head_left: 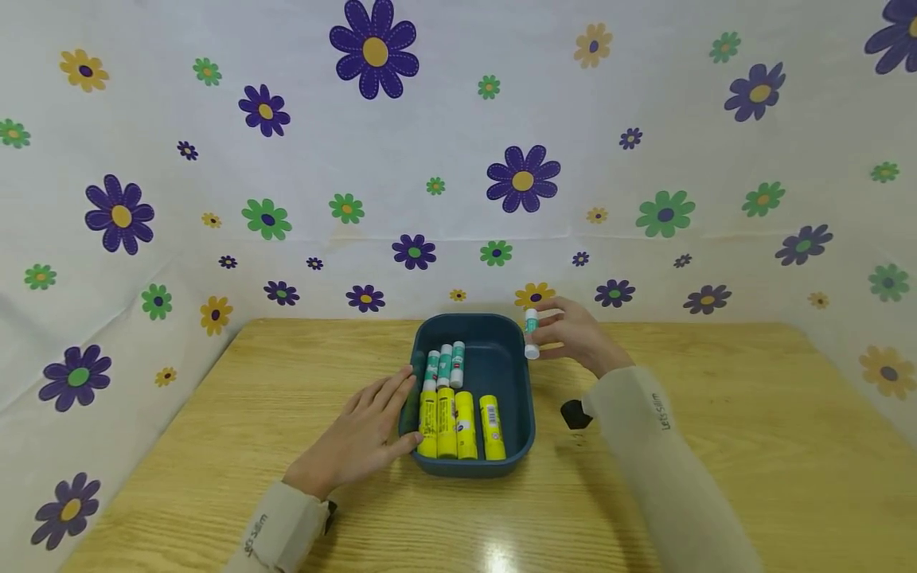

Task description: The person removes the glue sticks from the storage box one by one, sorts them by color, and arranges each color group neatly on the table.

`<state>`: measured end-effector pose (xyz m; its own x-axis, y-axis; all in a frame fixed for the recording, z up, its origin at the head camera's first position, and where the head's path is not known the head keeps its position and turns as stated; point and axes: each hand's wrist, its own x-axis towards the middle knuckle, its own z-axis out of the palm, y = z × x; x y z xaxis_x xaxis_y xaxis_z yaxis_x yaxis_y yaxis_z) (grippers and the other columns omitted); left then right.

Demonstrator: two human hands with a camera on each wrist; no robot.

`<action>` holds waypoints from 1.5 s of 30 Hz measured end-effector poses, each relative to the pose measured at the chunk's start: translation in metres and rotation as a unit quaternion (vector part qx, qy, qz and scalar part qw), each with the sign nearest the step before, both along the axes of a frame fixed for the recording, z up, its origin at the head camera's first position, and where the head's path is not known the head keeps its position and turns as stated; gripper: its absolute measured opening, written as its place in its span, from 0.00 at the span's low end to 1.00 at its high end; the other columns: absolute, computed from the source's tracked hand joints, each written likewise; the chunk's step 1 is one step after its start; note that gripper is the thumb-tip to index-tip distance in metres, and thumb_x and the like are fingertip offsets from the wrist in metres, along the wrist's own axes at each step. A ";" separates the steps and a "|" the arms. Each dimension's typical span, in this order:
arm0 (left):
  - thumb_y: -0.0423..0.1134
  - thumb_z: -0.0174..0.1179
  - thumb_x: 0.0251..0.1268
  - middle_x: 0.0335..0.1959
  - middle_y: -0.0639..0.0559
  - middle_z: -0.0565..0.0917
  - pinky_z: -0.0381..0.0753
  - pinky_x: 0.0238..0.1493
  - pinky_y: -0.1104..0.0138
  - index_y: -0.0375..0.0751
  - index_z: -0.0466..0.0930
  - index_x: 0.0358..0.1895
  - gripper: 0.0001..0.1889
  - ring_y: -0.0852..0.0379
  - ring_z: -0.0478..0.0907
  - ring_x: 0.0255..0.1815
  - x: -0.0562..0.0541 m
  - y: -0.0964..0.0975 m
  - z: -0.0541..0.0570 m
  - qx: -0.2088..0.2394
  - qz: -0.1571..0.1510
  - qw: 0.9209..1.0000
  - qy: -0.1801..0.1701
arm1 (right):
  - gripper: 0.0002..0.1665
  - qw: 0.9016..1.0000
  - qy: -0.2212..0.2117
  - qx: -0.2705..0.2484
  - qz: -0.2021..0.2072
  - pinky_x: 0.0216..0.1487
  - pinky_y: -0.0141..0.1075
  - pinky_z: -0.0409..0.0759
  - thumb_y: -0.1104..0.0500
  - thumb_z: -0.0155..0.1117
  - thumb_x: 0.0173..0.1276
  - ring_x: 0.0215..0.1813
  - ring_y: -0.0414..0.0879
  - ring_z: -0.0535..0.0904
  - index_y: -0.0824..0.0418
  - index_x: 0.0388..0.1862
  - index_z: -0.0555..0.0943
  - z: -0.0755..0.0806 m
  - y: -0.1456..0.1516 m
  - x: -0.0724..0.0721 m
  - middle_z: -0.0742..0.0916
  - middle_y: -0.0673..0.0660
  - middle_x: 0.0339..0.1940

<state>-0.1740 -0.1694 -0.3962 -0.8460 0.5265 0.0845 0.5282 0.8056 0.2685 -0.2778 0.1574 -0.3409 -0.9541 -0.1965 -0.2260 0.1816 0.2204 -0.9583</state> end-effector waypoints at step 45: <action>0.56 0.49 0.76 0.82 0.41 0.51 0.48 0.74 0.37 0.32 0.50 0.80 0.41 0.33 0.51 0.79 0.004 0.003 0.002 -0.009 0.014 1.000 -0.001 | 0.40 0.992 -0.002 0.128 0.022 0.44 0.45 0.87 0.74 0.64 0.64 0.44 0.55 0.82 0.79 0.72 0.56 -0.047 0.068 -0.001 0.72 0.78 0.60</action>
<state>-0.1702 -0.1665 -0.3938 -0.8601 0.5047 0.0739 0.5057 0.8245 0.2539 -0.2787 0.2253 -0.3881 -0.9448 -0.1733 -0.2780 0.1707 0.4639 -0.8693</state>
